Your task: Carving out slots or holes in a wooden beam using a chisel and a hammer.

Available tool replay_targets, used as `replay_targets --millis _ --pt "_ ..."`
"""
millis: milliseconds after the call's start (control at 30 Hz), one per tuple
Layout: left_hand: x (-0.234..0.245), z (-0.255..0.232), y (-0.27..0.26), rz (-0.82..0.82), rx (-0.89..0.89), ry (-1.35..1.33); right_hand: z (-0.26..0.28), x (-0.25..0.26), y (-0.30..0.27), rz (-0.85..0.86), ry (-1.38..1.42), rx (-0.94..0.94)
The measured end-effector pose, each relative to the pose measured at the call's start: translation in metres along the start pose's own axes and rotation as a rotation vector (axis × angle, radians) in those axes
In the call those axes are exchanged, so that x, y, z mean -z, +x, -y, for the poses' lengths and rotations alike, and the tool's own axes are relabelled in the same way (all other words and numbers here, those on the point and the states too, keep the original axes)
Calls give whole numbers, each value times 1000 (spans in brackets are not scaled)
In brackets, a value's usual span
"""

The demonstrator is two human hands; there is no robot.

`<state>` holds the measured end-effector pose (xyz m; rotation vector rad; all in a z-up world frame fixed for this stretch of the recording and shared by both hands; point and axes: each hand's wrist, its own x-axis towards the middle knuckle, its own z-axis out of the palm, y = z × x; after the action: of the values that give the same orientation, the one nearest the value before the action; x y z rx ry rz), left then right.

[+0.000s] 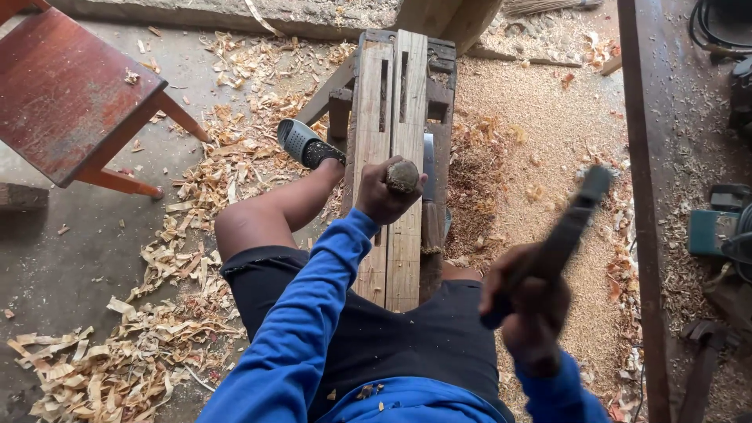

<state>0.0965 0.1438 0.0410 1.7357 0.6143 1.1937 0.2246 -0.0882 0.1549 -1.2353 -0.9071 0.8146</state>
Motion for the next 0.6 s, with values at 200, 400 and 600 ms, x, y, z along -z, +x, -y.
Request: replay_targets --millis 200,400,600 --pt "-3 1 4 -15 9 -2 12 12 34 -168 246 460" --pt "-10 42 -2 -24 -54 -38 14 -45 92 325 -987 -230" --pt "-9 19 3 -2 45 33 33 5 82 54 -415 74"
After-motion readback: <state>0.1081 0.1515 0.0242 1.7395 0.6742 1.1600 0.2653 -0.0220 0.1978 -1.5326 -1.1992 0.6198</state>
